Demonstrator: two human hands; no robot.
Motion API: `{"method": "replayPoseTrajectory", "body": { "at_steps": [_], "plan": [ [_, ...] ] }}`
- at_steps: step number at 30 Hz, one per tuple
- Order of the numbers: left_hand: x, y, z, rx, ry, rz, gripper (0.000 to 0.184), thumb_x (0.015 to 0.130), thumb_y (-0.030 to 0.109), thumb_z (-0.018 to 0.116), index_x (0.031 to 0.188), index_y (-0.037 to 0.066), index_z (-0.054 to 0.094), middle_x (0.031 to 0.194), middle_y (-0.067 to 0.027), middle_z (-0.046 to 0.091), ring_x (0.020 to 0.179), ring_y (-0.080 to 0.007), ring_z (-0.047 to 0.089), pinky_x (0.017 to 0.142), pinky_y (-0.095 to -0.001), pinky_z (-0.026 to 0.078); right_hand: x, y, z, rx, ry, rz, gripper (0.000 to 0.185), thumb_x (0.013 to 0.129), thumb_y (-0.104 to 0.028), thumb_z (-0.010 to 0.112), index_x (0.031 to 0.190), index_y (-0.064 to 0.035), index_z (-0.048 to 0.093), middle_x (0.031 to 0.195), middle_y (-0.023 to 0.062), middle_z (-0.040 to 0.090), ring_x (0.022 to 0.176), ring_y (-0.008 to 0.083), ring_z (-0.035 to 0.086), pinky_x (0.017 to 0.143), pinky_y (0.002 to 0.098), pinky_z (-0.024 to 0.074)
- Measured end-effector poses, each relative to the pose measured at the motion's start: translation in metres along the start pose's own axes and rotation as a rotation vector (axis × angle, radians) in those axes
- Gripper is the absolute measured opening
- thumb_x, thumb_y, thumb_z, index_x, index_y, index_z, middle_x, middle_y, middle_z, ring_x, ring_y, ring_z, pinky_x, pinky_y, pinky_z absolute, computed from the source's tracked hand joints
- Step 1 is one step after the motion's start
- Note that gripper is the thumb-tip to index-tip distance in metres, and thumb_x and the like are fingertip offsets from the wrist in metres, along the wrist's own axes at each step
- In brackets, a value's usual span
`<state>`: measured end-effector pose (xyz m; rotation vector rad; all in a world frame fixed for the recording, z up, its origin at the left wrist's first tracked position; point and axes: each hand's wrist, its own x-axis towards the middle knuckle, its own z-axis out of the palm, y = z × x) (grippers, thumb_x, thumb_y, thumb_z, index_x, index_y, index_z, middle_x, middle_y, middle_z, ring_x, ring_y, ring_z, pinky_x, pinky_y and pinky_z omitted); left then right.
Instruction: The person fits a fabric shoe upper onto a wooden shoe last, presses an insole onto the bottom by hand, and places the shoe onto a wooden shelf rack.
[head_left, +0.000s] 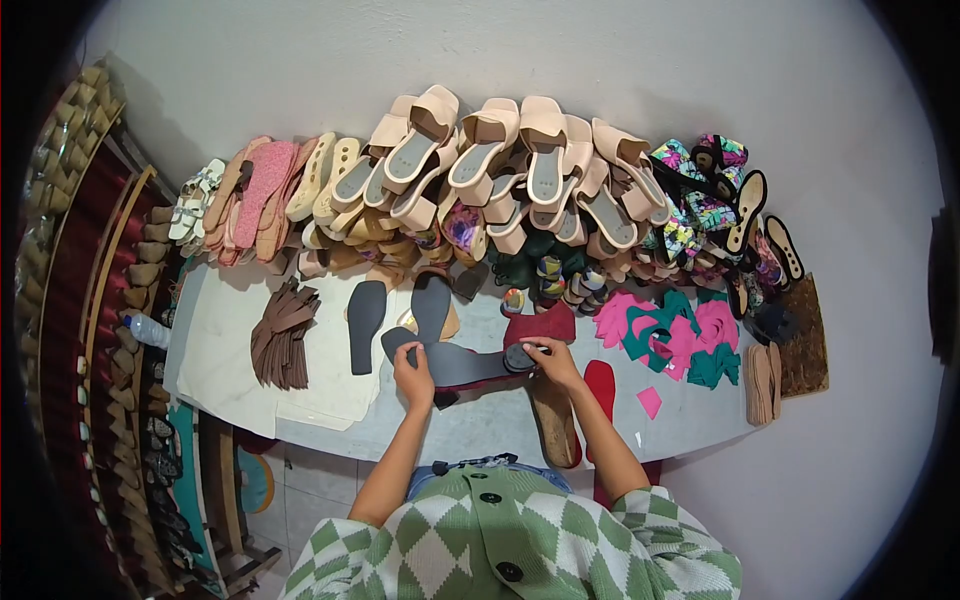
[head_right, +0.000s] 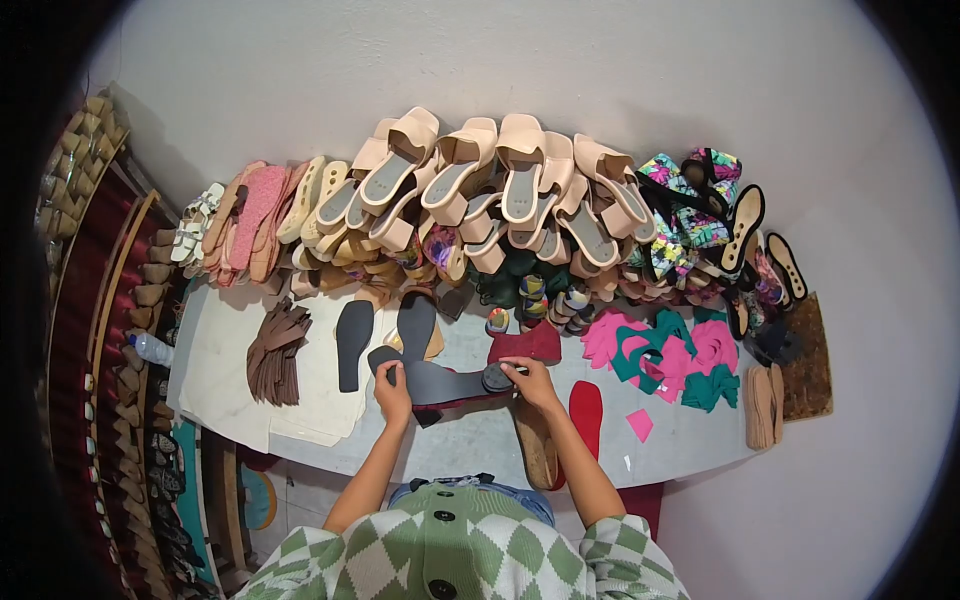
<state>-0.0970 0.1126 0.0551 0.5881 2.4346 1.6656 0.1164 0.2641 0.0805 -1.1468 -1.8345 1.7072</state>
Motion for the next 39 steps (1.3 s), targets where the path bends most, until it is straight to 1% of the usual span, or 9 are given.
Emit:
{"method": "replayPoseTrajectory", "body": {
  "at_steps": [6, 12, 15, 18, 21, 27, 31, 34, 39],
  "plan": [
    [0.002, -0.002, 0.001, 0.013, 0.011, 0.013, 0.014, 0.086, 0.015, 0.057, 0.092, 0.002, 0.060, 0.088, -0.0123, 0.063, 0.084, -0.0256, 0.060, 0.079, -0.0329, 0.044, 0.006, 0.006, -0.001, 0.003, -0.002, -0.047, 0.025, 0.085, -0.021, 0.062, 0.102, -0.0036, 0.066, 0.084, 0.0047, 0.065, 0.067, 0.0078, 0.055, 0.055, 0.0242, 0.0452],
    [0.001, -0.002, -0.001, 0.004, 0.009, 0.005, 0.014, 0.086, 0.015, 0.057, 0.092, 0.002, 0.060, 0.087, -0.0121, 0.063, 0.083, -0.0252, 0.060, 0.077, -0.0325, 0.044, 0.013, 0.016, 0.001, -0.011, 0.000, -0.172, 0.025, 0.084, -0.019, 0.064, 0.103, -0.0033, 0.066, 0.086, 0.0052, 0.065, 0.077, 0.0105, 0.057, 0.069, 0.0257, 0.0466],
    [0.000, -0.002, -0.001, -0.014, -0.003, -0.009, 0.014, 0.086, 0.014, 0.057, 0.091, 0.001, 0.059, 0.088, -0.0126, 0.062, 0.084, -0.0270, 0.059, 0.078, -0.0337, 0.044, 0.008, 0.003, 0.000, 0.031, -0.055, -0.117, 0.033, 0.082, -0.022, 0.066, 0.109, -0.0038, 0.062, 0.095, 0.0066, 0.065, 0.088, 0.0128, 0.057, 0.080, 0.0280, 0.0440],
    [0.000, -0.001, -0.001, -0.017, -0.009, -0.017, 0.013, 0.085, 0.013, 0.057, 0.091, 0.001, 0.059, 0.089, -0.0129, 0.061, 0.085, -0.0280, 0.059, 0.078, -0.0344, 0.043, 0.000, -0.017, 0.001, -0.135, -0.125, -0.250, 0.043, 0.079, -0.017, 0.068, 0.118, -0.0059, 0.056, 0.108, 0.0056, 0.060, 0.097, 0.0142, 0.055, 0.085, 0.0289, 0.0429],
    [0.001, -0.002, 0.000, 0.009, 0.004, -0.001, 0.014, 0.086, 0.015, 0.057, 0.091, 0.002, 0.059, 0.087, -0.0122, 0.063, 0.083, -0.0258, 0.060, 0.077, -0.0333, 0.044, -0.007, -0.030, -0.002, -0.306, -0.199, -0.377, 0.057, 0.069, -0.014, 0.075, 0.121, -0.0099, 0.053, 0.111, 0.0077, 0.056, 0.104, 0.0204, 0.053, 0.089, 0.0325, 0.0414],
    [0.003, 0.000, 0.001, 0.017, -0.004, 0.001, 0.014, 0.085, 0.014, 0.058, 0.091, 0.002, 0.059, 0.089, -0.0127, 0.062, 0.085, -0.0277, 0.059, 0.077, -0.0348, 0.044, -0.005, -0.029, -0.005, -0.383, -0.244, -0.348, 0.060, 0.060, -0.007, 0.078, 0.115, -0.0107, 0.054, 0.106, 0.0086, 0.057, 0.102, 0.0248, 0.055, 0.089, 0.0340, 0.0427],
    [0.002, 0.002, 0.001, 0.014, -0.010, -0.012, 0.013, 0.085, 0.014, 0.058, 0.090, 0.002, 0.059, 0.090, -0.0130, 0.062, 0.086, -0.0290, 0.058, 0.077, -0.0356, 0.043, -0.005, -0.030, -0.005, -0.347, -0.254, -0.355, 0.060, 0.059, -0.008, 0.078, 0.114, -0.0105, 0.054, 0.104, 0.0100, 0.056, 0.101, 0.0275, 0.055, 0.089, 0.0347, 0.0424],
    [0.003, -0.001, 0.001, 0.017, 0.006, 0.018, 0.014, 0.086, 0.016, 0.058, 0.091, 0.003, 0.060, 0.086, -0.0118, 0.063, 0.082, -0.0253, 0.060, 0.076, -0.0329, 0.044, -0.006, -0.031, -0.006, -0.352, -0.261, -0.354, 0.060, 0.059, -0.007, 0.078, 0.114, -0.0105, 0.054, 0.104, 0.0097, 0.056, 0.101, 0.0273, 0.055, 0.088, 0.0347, 0.0427],
    [0.003, 0.004, 0.001, 0.014, -0.012, -0.024, 0.013, 0.085, 0.014, 0.058, 0.090, 0.002, 0.059, 0.089, -0.0128, 0.061, 0.086, -0.0290, 0.058, 0.077, -0.0354, 0.043, -0.005, -0.030, -0.004, -0.413, -0.251, -0.382, 0.059, 0.059, -0.008, 0.078, 0.113, -0.0108, 0.053, 0.103, 0.0099, 0.056, 0.098, 0.0280, 0.055, 0.087, 0.0350, 0.0423]
  ]
}}
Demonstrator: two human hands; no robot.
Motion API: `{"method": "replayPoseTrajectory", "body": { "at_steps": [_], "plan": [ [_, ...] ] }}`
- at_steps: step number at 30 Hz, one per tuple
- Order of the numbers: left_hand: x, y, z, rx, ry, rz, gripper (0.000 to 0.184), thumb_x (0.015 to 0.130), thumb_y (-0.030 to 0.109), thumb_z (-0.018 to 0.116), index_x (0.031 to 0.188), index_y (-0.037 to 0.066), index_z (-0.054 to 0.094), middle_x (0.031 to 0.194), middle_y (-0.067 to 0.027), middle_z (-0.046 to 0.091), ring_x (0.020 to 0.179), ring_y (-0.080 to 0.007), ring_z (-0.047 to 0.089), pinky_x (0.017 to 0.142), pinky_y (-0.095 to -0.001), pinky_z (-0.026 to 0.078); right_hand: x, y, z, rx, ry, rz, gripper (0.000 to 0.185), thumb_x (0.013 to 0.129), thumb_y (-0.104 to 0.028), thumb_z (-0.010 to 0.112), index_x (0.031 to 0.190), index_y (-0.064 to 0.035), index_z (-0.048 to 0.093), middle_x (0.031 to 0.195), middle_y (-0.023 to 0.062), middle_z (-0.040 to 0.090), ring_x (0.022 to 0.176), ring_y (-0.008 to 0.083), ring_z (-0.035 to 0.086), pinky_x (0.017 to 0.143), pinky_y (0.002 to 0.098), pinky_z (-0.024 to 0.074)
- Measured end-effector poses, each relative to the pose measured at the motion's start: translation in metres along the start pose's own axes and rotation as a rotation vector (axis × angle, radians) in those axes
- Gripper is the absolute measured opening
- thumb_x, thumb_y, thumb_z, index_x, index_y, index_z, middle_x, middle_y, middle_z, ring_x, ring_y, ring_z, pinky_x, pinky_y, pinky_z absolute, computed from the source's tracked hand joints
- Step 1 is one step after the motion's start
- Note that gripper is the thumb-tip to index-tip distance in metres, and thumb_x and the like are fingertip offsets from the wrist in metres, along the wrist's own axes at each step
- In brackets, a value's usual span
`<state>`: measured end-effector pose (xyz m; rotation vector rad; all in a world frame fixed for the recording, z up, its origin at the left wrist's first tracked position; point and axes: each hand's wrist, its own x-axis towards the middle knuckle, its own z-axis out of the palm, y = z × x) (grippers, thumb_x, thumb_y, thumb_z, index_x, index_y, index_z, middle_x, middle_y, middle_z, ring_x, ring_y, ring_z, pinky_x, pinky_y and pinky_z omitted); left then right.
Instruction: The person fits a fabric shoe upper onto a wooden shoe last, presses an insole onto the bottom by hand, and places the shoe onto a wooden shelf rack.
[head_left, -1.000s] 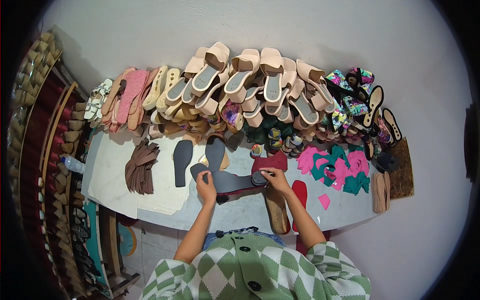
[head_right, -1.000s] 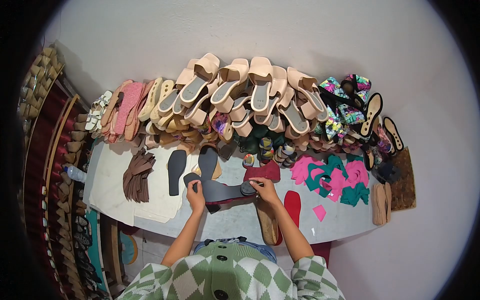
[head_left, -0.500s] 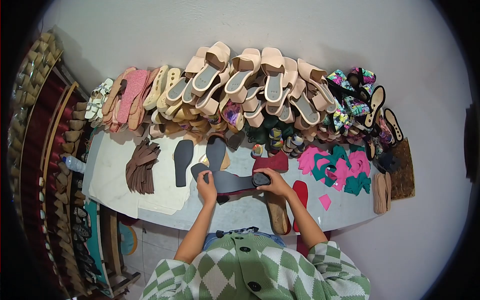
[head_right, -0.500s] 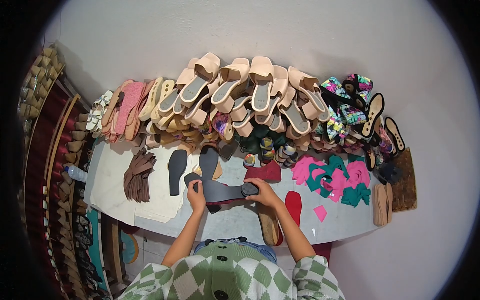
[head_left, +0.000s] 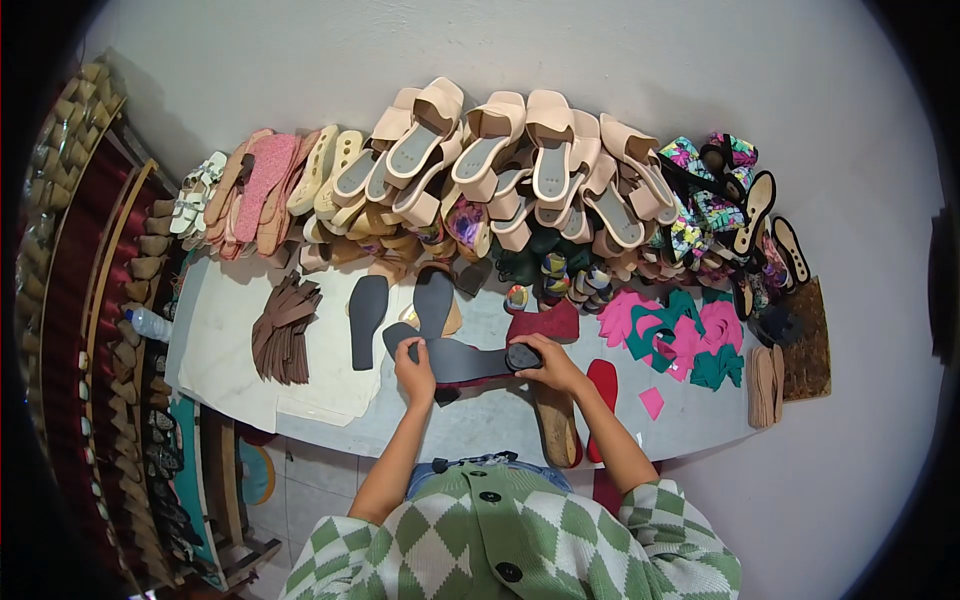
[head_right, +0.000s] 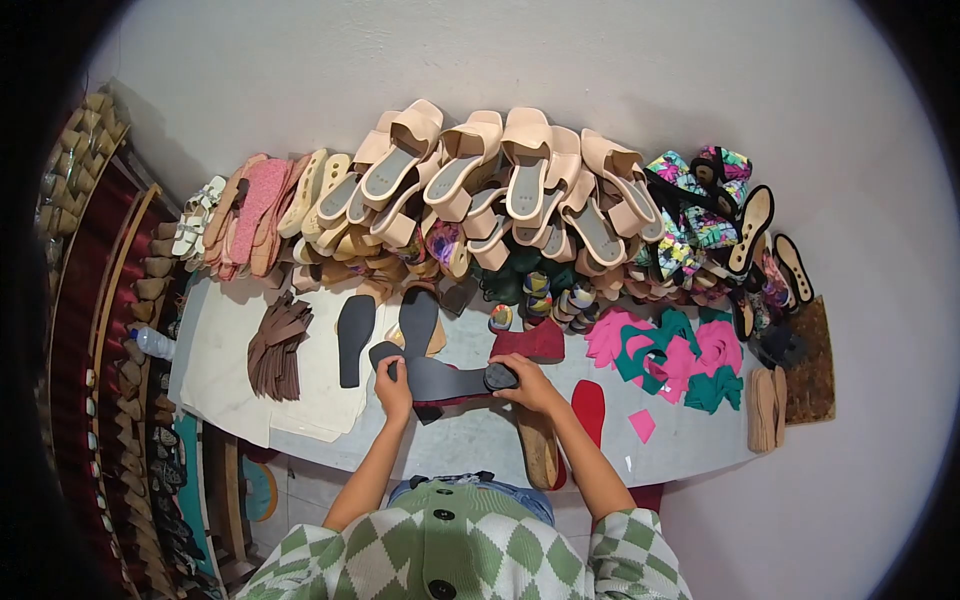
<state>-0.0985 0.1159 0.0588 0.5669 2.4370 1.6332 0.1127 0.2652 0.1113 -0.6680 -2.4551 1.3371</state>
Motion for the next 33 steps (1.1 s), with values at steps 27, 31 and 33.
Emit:
{"method": "replayPoseTrajectory", "body": {
  "at_steps": [27, 31, 33],
  "plan": [
    [0.001, 0.013, 0.002, 0.029, -0.005, -0.003, 0.014, 0.087, 0.013, 0.055, 0.092, 0.000, 0.058, 0.091, -0.0128, 0.061, 0.086, -0.0261, 0.058, 0.079, -0.0329, 0.043, 0.060, -0.012, 0.040, -0.430, 0.340, 0.640, 0.044, 0.087, -0.036, 0.042, 0.075, -0.0023, 0.067, 0.071, 0.0228, 0.062, 0.071, 0.0392, 0.062, 0.069, 0.0473, 0.0480],
    [0.004, 0.015, 0.003, 0.012, -0.008, 0.011, 0.013, 0.087, 0.011, 0.055, 0.092, -0.001, 0.058, 0.090, -0.0120, 0.061, 0.085, -0.0240, 0.058, 0.079, -0.0320, 0.043, 0.062, -0.011, 0.043, -0.420, 0.378, 0.669, 0.040, 0.085, -0.033, 0.044, 0.073, -0.0020, 0.066, 0.070, 0.0229, 0.062, 0.069, 0.0395, 0.062, 0.067, 0.0479, 0.0480],
    [0.000, 0.015, 0.003, -0.001, -0.011, 0.014, 0.012, 0.087, 0.010, 0.054, 0.091, -0.001, 0.058, 0.090, -0.0119, 0.060, 0.085, -0.0244, 0.057, 0.079, -0.0325, 0.043, 0.059, -0.011, 0.043, -0.411, 0.400, 0.679, 0.039, 0.084, -0.032, 0.045, 0.072, -0.0019, 0.066, 0.070, 0.0227, 0.062, 0.068, 0.0393, 0.061, 0.066, 0.0482, 0.0478]
  ]
}}
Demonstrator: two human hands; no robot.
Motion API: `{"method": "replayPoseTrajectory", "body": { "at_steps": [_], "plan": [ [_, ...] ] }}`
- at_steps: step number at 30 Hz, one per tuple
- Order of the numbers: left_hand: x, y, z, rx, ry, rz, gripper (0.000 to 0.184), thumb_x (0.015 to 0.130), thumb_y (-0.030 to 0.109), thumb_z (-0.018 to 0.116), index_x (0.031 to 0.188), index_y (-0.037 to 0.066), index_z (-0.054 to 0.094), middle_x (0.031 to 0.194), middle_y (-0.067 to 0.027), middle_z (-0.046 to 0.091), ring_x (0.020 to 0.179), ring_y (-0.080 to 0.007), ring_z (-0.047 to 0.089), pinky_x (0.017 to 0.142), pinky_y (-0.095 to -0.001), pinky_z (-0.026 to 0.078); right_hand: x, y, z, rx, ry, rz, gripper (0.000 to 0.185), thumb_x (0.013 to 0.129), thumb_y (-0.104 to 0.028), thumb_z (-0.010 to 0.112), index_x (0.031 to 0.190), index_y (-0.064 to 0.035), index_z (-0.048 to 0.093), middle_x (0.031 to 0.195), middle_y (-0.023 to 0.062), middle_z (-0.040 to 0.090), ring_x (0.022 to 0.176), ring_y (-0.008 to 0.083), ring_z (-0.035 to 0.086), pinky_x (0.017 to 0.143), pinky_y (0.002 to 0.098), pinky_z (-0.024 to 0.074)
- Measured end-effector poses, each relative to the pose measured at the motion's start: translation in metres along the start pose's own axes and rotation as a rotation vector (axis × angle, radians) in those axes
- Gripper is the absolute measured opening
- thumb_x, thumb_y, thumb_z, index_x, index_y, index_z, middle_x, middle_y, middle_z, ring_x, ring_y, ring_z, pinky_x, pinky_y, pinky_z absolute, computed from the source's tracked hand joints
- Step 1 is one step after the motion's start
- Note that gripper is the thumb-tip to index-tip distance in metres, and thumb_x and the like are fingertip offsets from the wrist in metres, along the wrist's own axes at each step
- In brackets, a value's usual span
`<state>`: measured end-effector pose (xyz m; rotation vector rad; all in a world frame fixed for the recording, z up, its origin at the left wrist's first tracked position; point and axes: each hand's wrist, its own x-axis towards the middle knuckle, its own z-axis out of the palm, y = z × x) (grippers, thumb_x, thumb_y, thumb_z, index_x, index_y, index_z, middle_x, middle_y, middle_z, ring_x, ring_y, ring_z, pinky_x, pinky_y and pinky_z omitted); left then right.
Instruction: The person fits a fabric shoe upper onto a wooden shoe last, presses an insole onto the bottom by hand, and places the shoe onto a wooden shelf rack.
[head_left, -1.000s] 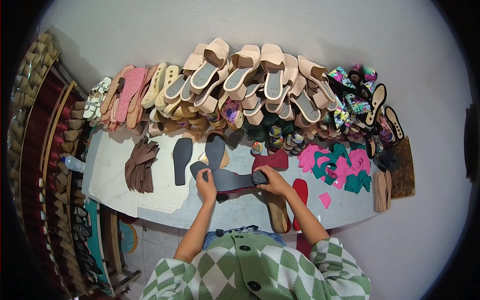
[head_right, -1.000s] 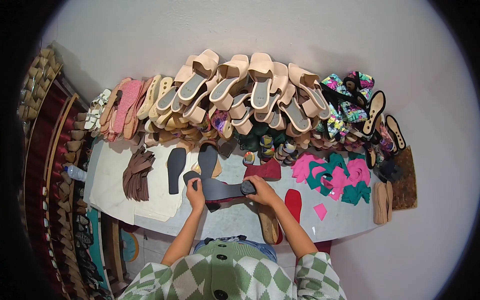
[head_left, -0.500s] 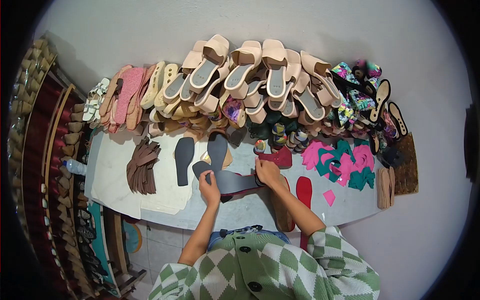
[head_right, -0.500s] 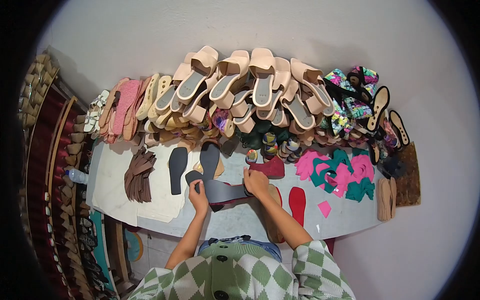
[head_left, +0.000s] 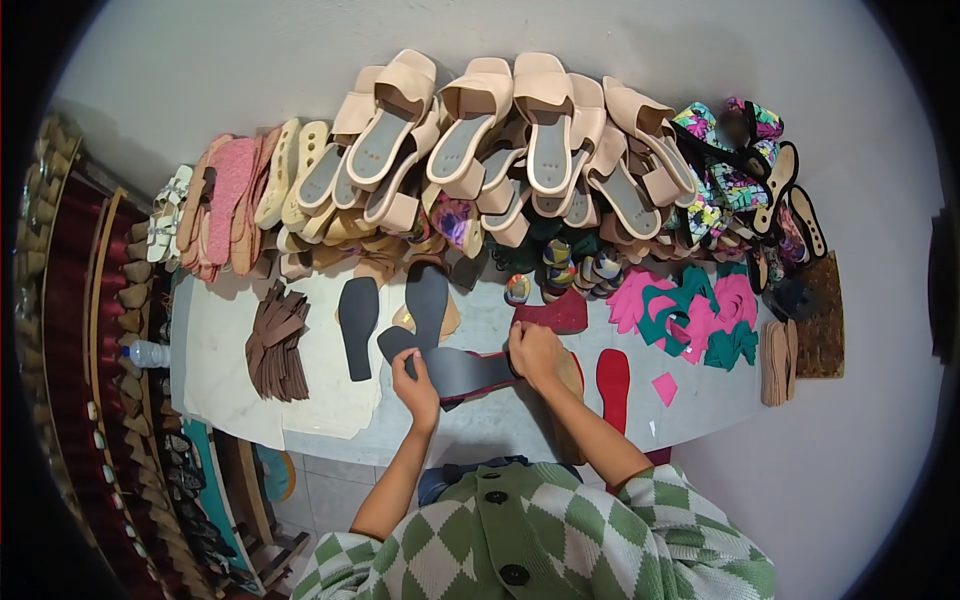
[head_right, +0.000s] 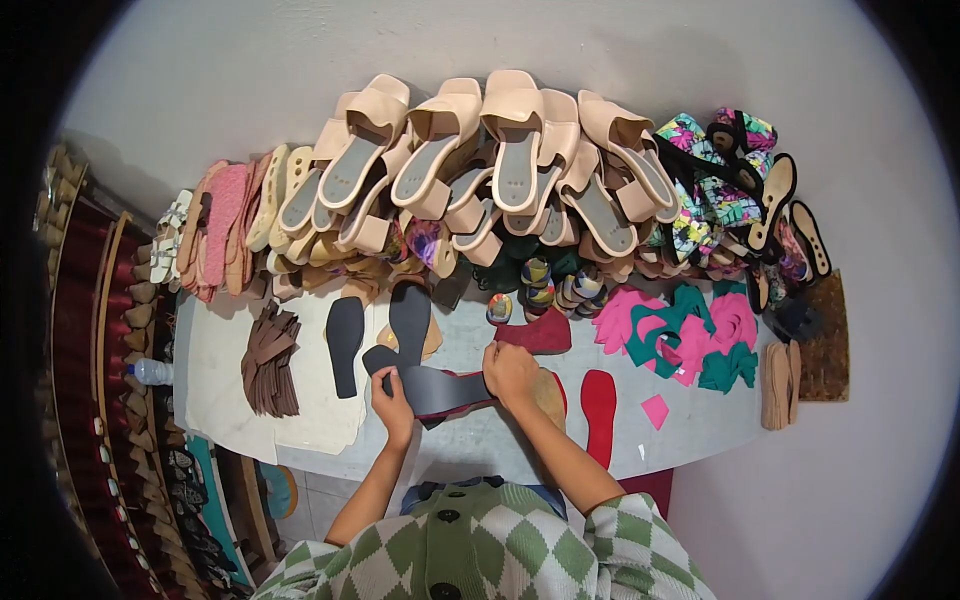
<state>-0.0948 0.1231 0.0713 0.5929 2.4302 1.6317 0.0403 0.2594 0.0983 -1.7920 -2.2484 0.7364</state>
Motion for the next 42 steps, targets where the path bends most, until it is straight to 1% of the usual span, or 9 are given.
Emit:
{"method": "replayPoseTrajectory", "body": {
  "at_steps": [8, 11, 14, 18, 22, 25, 31, 34, 42],
  "plan": [
    [0.007, 0.003, 0.002, 0.001, -0.020, -0.004, 0.013, 0.088, 0.010, 0.054, 0.091, -0.002, 0.058, 0.090, -0.0124, 0.060, 0.086, -0.0243, 0.057, 0.080, -0.0322, 0.043, 0.007, 0.006, 0.003, 0.078, 0.060, -0.013, 0.030, 0.082, -0.029, 0.049, 0.074, -0.0036, 0.063, 0.065, 0.0195, 0.060, 0.064, 0.0357, 0.060, 0.060, 0.0431, 0.0467],
    [0.005, -0.005, 0.001, 0.023, -0.024, -0.006, 0.013, 0.087, 0.011, 0.054, 0.091, -0.001, 0.058, 0.090, -0.0126, 0.060, 0.086, -0.0250, 0.057, 0.080, -0.0326, 0.043, 0.003, 0.017, -0.001, 0.445, 0.055, -0.065, 0.020, 0.080, -0.022, 0.053, 0.073, -0.0047, 0.061, 0.065, 0.0146, 0.062, 0.062, 0.0299, 0.062, 0.059, 0.0364, 0.0476],
    [0.003, -0.003, -0.001, 0.018, -0.002, 0.001, 0.013, 0.087, 0.011, 0.055, 0.091, -0.001, 0.058, 0.090, -0.0126, 0.060, 0.086, -0.0256, 0.058, 0.080, -0.0328, 0.043, 0.009, 0.050, 0.024, 0.726, 0.054, 0.005, 0.017, 0.082, -0.014, 0.052, 0.076, -0.0008, 0.060, 0.061, 0.0092, 0.062, 0.057, 0.0167, 0.060, 0.058, 0.0277, 0.0461],
    [-0.001, -0.001, -0.001, -0.013, 0.011, -0.017, 0.013, 0.087, 0.012, 0.055, 0.090, 0.000, 0.058, 0.089, -0.0124, 0.061, 0.086, -0.0258, 0.058, 0.080, -0.0329, 0.043, 0.008, 0.043, 0.019, 0.560, -0.024, -0.040, 0.017, 0.082, -0.014, 0.051, 0.077, -0.0003, 0.061, 0.064, 0.0089, 0.064, 0.061, 0.0169, 0.062, 0.060, 0.0287, 0.0472],
    [0.000, -0.003, -0.001, 0.025, 0.014, 0.009, 0.014, 0.087, 0.013, 0.055, 0.090, 0.000, 0.058, 0.090, -0.0124, 0.061, 0.086, -0.0265, 0.058, 0.080, -0.0338, 0.043, 0.006, 0.026, 0.011, 0.273, -0.066, -0.071, 0.020, 0.080, -0.021, 0.050, 0.078, -0.0055, 0.062, 0.067, 0.0152, 0.062, 0.070, 0.0363, 0.061, 0.063, 0.0431, 0.0475],
    [0.000, 0.000, -0.001, 0.038, 0.015, -0.014, 0.013, 0.086, 0.012, 0.055, 0.091, 0.000, 0.058, 0.090, -0.0123, 0.060, 0.086, -0.0276, 0.057, 0.080, -0.0344, 0.043, 0.002, 0.018, 0.009, 0.163, 0.039, -0.111, 0.018, 0.079, -0.021, 0.053, 0.076, -0.0057, 0.061, 0.068, 0.0137, 0.063, 0.069, 0.0340, 0.061, 0.062, 0.0446, 0.0461],
    [0.003, 0.014, 0.003, 0.018, 0.124, 0.089, 0.009, 0.081, 0.004, 0.057, 0.090, 0.001, 0.058, 0.091, -0.0111, 0.055, 0.090, -0.0262, 0.054, 0.083, -0.0333, 0.041, 0.002, 0.006, 0.000, 0.150, 0.551, -0.493, 0.013, 0.079, -0.018, 0.059, 0.071, -0.0077, 0.056, 0.057, 0.0071, 0.052, 0.059, 0.0257, 0.053, 0.056, 0.0391, 0.0357],
    [0.005, 0.010, 0.000, -0.017, 0.075, 0.134, 0.008, 0.078, 0.000, 0.056, 0.086, 0.002, 0.056, 0.092, -0.0117, 0.053, 0.092, -0.0278, 0.053, 0.084, -0.0345, 0.041, -0.002, 0.008, 0.001, 0.317, 0.498, -0.410, 0.015, 0.080, -0.018, 0.059, 0.071, -0.0075, 0.054, 0.056, 0.0056, 0.048, 0.056, 0.0246, 0.049, 0.056, 0.0382, 0.0331],
    [0.004, -0.002, -0.001, -0.043, 0.037, 0.170, 0.007, 0.075, -0.004, 0.055, 0.078, 0.001, 0.054, 0.087, -0.0116, 0.055, 0.086, -0.0276, 0.055, 0.081, -0.0351, 0.042, 0.003, 0.025, 0.014, 0.121, 0.346, -0.320, 0.024, 0.083, -0.025, 0.056, 0.066, -0.0084, 0.056, 0.055, 0.0066, 0.053, 0.059, 0.0257, 0.053, 0.058, 0.0399, 0.0360]
  ]
}}
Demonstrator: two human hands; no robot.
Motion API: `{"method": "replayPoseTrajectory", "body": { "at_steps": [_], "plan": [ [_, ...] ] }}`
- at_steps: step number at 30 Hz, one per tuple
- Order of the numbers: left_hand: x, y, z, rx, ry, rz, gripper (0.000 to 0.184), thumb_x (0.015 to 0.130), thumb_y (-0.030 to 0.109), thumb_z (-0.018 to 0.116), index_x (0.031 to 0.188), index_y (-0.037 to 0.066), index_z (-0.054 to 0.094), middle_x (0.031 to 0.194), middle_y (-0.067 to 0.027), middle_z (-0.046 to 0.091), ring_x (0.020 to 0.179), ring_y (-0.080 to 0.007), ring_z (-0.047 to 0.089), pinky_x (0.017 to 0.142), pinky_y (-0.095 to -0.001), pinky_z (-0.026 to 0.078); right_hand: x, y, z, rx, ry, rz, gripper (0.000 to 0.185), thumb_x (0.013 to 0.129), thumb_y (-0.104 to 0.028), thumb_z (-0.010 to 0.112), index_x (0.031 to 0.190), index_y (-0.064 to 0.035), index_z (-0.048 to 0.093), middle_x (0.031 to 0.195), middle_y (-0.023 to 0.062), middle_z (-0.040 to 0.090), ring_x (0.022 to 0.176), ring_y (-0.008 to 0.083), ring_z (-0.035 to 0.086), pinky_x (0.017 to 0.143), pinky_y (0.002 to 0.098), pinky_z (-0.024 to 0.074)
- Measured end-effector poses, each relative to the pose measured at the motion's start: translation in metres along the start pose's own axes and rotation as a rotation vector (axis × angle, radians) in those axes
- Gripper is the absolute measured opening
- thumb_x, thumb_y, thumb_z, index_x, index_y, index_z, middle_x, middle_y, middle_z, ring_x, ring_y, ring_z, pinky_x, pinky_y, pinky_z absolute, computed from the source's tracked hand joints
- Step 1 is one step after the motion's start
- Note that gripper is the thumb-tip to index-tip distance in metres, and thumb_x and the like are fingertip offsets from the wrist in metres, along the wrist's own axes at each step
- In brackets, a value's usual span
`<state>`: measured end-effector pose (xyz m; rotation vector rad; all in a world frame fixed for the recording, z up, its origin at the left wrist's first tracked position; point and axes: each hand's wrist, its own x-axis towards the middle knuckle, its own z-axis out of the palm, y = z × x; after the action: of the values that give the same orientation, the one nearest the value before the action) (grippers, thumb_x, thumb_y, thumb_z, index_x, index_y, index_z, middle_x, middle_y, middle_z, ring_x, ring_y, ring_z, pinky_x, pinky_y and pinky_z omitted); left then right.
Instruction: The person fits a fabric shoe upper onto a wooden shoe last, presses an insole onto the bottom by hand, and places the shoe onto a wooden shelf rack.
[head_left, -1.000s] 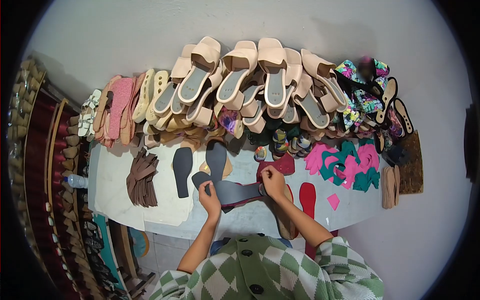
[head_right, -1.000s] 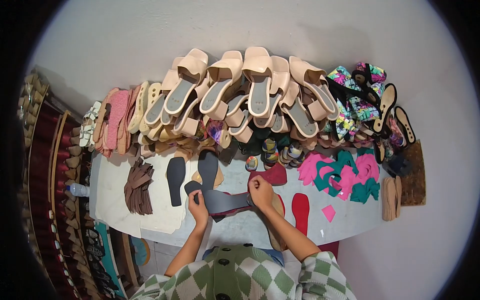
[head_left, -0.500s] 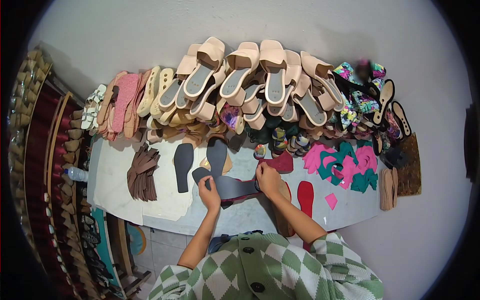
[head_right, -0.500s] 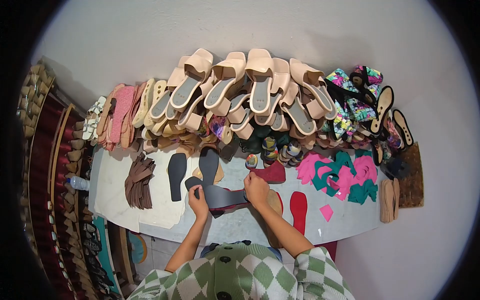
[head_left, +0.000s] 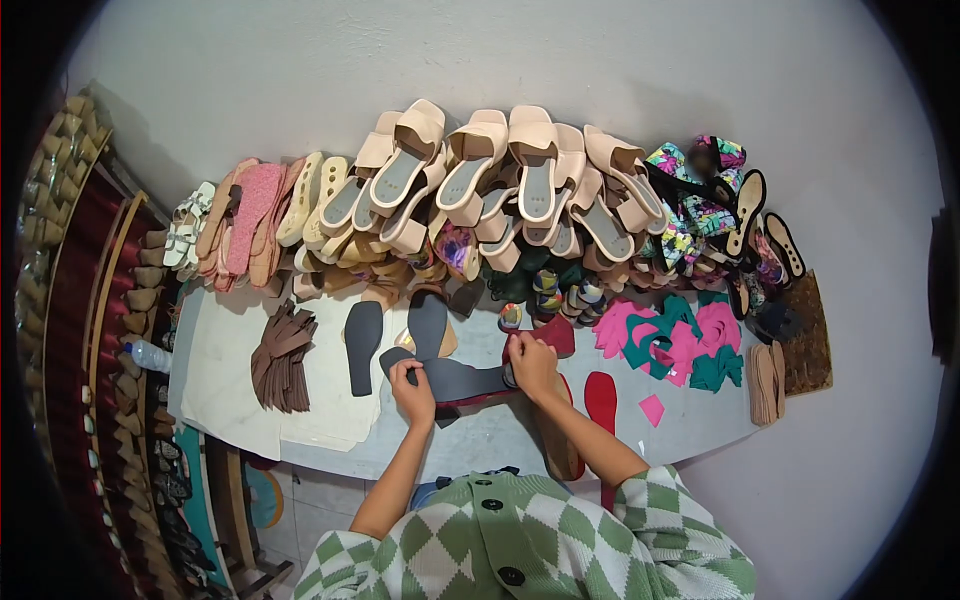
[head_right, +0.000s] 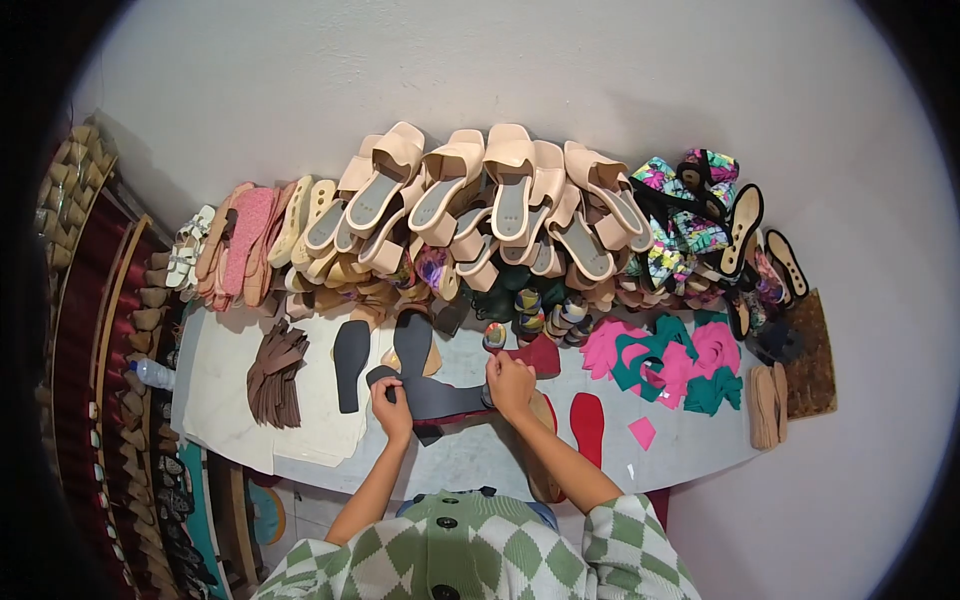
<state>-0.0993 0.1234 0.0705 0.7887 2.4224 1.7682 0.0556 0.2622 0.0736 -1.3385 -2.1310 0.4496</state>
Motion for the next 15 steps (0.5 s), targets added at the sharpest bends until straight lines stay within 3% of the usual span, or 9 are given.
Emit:
{"method": "replayPoseTrajectory", "body": {
  "at_steps": [4, 7, 13, 15],
  "plan": [
    [0.001, -0.002, -0.001, 0.005, -0.009, 0.000, 0.007, 0.075, -0.004, 0.055, 0.078, 0.002, 0.054, 0.086, -0.0108, 0.056, 0.085, -0.0275, 0.054, 0.080, -0.0353, 0.042, 0.005, -0.005, 0.006, -0.114, -0.075, 0.049, 0.023, 0.083, -0.025, 0.058, 0.069, -0.0067, 0.055, 0.057, 0.0089, 0.055, 0.062, 0.0290, 0.056, 0.058, 0.0420, 0.0380],
    [0.001, -0.004, 0.001, -0.004, -0.007, -0.001, 0.006, 0.075, -0.004, 0.055, 0.077, 0.002, 0.054, 0.084, -0.0101, 0.056, 0.085, -0.0276, 0.054, 0.079, -0.0355, 0.041, 0.004, -0.004, 0.007, -0.035, 0.034, 0.048, 0.015, 0.082, -0.022, 0.057, 0.075, -0.0092, 0.056, 0.062, 0.0071, 0.059, 0.066, 0.0260, 0.059, 0.061, 0.0395, 0.0383],
    [0.000, -0.004, 0.001, -0.014, 0.000, 0.008, 0.006, 0.075, -0.003, 0.056, 0.076, 0.003, 0.054, 0.084, -0.0098, 0.056, 0.085, -0.0279, 0.053, 0.079, -0.0358, 0.041, 0.003, -0.012, 0.004, 0.059, 0.007, 0.204, 0.010, 0.081, -0.016, 0.058, 0.078, -0.0080, 0.052, 0.065, 0.0103, 0.060, 0.064, 0.0321, 0.059, 0.057, 0.0440, 0.0410],
    [-0.001, -0.006, 0.001, -0.001, -0.004, 0.011, 0.005, 0.075, -0.002, 0.056, 0.076, 0.003, 0.054, 0.083, -0.0098, 0.056, 0.085, -0.0281, 0.053, 0.078, -0.0360, 0.041, 0.004, -0.014, 0.005, 0.038, 0.037, 0.150, 0.013, 0.081, -0.017, 0.058, 0.076, -0.0074, 0.052, 0.064, 0.0114, 0.059, 0.063, 0.0336, 0.059, 0.055, 0.0446, 0.0415]
  ]
}}
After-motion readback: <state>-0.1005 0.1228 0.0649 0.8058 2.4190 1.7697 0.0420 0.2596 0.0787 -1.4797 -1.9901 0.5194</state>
